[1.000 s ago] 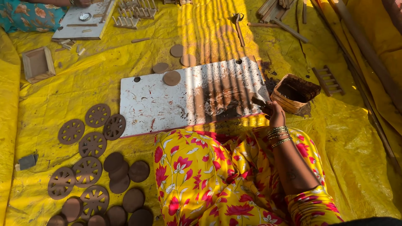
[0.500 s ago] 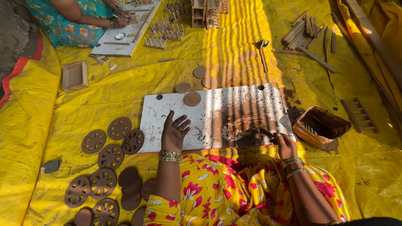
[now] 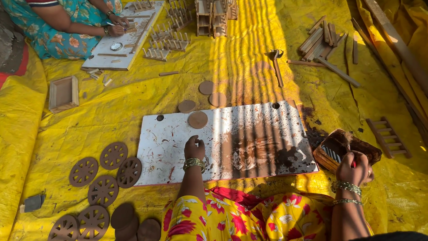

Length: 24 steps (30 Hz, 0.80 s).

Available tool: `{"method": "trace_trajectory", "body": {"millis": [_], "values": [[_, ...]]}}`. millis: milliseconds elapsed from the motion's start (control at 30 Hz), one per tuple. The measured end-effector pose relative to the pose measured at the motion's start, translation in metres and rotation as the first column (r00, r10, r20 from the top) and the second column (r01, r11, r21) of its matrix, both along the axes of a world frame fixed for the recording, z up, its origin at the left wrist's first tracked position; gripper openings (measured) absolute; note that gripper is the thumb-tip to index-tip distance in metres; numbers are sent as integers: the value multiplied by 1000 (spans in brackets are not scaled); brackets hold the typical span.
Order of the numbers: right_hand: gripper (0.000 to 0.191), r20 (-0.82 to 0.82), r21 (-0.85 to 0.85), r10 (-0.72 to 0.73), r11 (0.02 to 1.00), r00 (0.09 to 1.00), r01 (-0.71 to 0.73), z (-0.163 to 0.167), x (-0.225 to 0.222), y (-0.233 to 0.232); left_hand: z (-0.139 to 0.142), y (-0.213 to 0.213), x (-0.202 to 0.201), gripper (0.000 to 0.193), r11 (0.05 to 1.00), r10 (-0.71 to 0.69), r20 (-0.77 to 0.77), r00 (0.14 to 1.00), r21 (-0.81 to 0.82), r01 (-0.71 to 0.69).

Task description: The person sits on a tarp and coats wooden toy discs and wheel cutouts with wet clay slurry, spreading the paste over each piece with a small applicator and setting coated pieces aside. They dip the applicator into a basket of clay and work through the pile of wooden pieces one at a time.

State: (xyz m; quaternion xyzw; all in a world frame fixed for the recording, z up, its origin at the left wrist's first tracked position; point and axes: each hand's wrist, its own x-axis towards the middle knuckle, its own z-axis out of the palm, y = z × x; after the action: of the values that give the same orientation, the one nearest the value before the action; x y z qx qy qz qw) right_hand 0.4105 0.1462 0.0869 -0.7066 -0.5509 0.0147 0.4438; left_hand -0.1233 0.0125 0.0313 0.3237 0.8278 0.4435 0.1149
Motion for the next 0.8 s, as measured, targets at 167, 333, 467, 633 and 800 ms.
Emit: {"method": "trace_trajectory", "body": {"millis": [167, 333, 467, 633, 800], "values": [[32, 90, -402, 23, 916, 996, 15, -12, 30, 14, -5, 15, 7, 38, 953, -146, -131, 981, -285, 104], [32, 195, -522, 31, 850, 980, 77, -16, 33, 18, -11, 32, 22, 52, 851, -212, -208, 955, -520, 76], [30, 253, -559, 70, 824, 965, 87, -16, 34, 18, -18, 39, 26, 73, 876, -234, -369, 900, -482, 30], [28, 247, -558, 67, 826, 967, 86, -14, 42, 13, -17, 41, 30, 76, 894, -214, -506, 836, -446, -41], [24, 248, -409, 73, 912, 966, 36, -12, 48, 7, 0, 58, 28, 75, 822, -136, -373, 918, -560, -106]]}}
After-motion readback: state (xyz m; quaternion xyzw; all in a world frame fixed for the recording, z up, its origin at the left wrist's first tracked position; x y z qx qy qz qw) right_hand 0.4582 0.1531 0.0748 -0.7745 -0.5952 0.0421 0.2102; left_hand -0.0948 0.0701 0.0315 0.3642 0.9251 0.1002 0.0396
